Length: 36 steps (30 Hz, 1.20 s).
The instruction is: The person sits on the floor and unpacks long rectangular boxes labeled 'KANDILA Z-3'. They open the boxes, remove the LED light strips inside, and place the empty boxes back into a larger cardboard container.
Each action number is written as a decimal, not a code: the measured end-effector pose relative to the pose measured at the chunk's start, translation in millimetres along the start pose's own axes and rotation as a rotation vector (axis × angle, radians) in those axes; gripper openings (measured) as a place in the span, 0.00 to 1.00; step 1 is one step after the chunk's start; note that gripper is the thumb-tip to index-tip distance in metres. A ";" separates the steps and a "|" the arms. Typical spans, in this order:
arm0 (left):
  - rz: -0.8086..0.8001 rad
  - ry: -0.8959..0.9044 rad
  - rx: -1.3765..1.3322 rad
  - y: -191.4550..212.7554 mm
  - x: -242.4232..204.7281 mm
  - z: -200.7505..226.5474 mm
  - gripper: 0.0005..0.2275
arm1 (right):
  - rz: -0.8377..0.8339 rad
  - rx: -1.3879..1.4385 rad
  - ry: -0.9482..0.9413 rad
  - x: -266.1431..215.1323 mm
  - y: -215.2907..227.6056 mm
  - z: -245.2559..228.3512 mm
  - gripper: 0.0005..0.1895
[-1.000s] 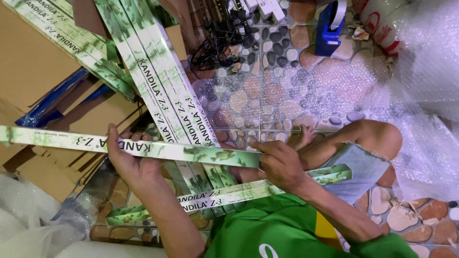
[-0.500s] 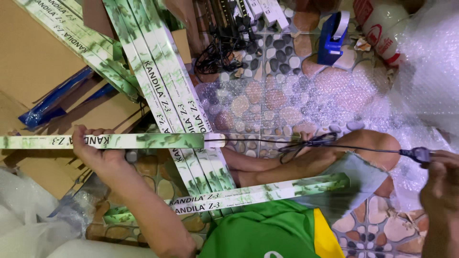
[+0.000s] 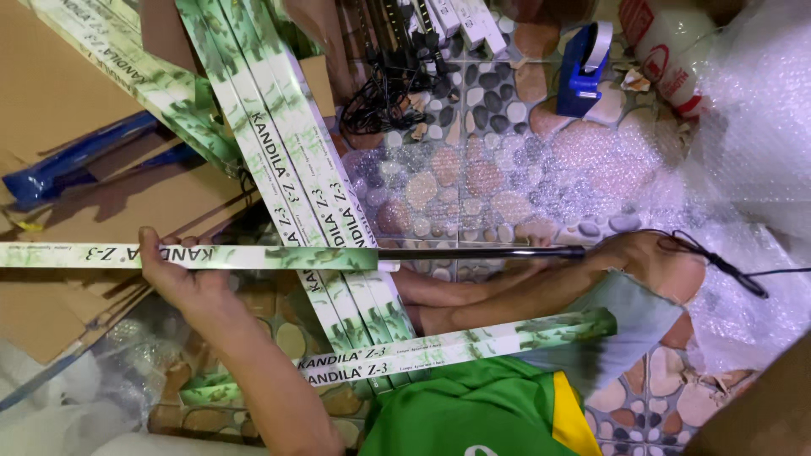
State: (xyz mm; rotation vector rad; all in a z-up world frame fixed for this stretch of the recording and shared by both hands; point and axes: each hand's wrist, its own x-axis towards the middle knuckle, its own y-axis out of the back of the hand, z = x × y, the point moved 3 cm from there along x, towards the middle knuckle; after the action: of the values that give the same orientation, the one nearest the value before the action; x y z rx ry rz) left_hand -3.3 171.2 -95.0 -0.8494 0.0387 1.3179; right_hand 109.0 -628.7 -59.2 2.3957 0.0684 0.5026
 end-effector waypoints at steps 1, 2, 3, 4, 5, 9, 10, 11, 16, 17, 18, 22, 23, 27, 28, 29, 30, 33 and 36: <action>0.005 0.053 0.007 -13.3 -11.1 -5.6 0.10 | -0.015 0.000 0.024 0.5 -29.9 -48.2 0.13; -0.005 0.055 0.006 -19.7 -10.1 -10.0 0.10 | -0.030 0.004 0.047 16.9 -44.8 -76.9 0.13; -0.003 0.063 0.020 -25.6 -8.5 -14.6 0.11 | -0.046 0.007 0.070 28.7 -62.6 -108.9 0.14; 0.009 0.067 0.040 -26.0 -7.3 -16.4 0.11 | -0.072 0.015 0.090 34.6 -83.4 -145.0 0.14; 0.009 0.065 0.043 -27.3 -11.1 -14.8 0.11 | -0.072 0.017 0.088 66.2 -107.6 -188.0 0.14; -0.053 0.120 0.097 -22.8 20.5 -2.6 0.10 | -1.198 -0.542 0.075 30.9 -217.8 -222.0 0.35; -0.111 0.134 0.127 -11.1 36.9 3.3 0.12 | -1.103 -0.508 0.282 13.5 -230.4 -199.0 0.22; -0.107 0.127 0.115 -17.6 43.1 15.4 0.12 | -1.103 -0.512 0.296 27.2 -209.8 -200.7 0.22; 0.138 -0.120 0.144 -29.4 95.1 103.9 0.11 | -1.160 -0.532 -0.456 45.1 -99.1 -99.9 0.19; 0.154 -0.129 0.132 -31.6 115.8 118.9 0.11 | -1.170 -0.539 -0.436 35.5 -93.4 -57.4 0.19; 0.132 -0.202 0.193 -37.9 137.1 131.8 0.08 | -0.889 -0.392 -0.481 22.9 -74.3 -19.8 0.13; 0.012 -0.047 0.324 -69.1 192.0 131.8 0.10 | -0.512 -0.390 -0.634 48.5 -60.3 2.1 0.14; 0.004 -0.039 0.326 -80.0 195.6 115.8 0.10 | -0.505 -0.394 -0.642 77.8 -84.4 -12.6 0.14; -0.090 -0.249 0.879 -141.4 195.9 72.3 0.42 | -0.573 -0.051 -0.428 206.5 -213.3 -68.2 0.13; -0.029 -0.111 0.927 -152.9 192.1 56.4 0.38 | -0.588 -0.032 -0.459 235.5 -245.6 -77.1 0.15; -0.032 -0.104 0.932 -161.3 197.3 49.0 0.38 | -0.588 -0.035 -0.467 261.9 -280.0 -79.3 0.15; -0.162 -0.149 1.040 -170.9 200.8 42.6 0.41 | -0.511 -0.003 -0.483 290.9 -313.6 -81.5 0.09; -0.302 -0.315 1.103 -182.0 199.7 27.8 0.44 | -0.437 0.140 -0.595 355.8 -385.8 -103.7 0.15; -0.309 -0.673 1.097 -151.4 168.5 15.1 0.32 | -0.345 0.183 -0.459 410.3 -433.4 -117.4 0.22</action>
State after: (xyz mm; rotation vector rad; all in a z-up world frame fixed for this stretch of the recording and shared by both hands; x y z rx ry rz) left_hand 169.2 318.5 -86.2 0.5105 0.0845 1.0075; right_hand 480.1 -150.0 -114.4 2.5432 0.3277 -0.2242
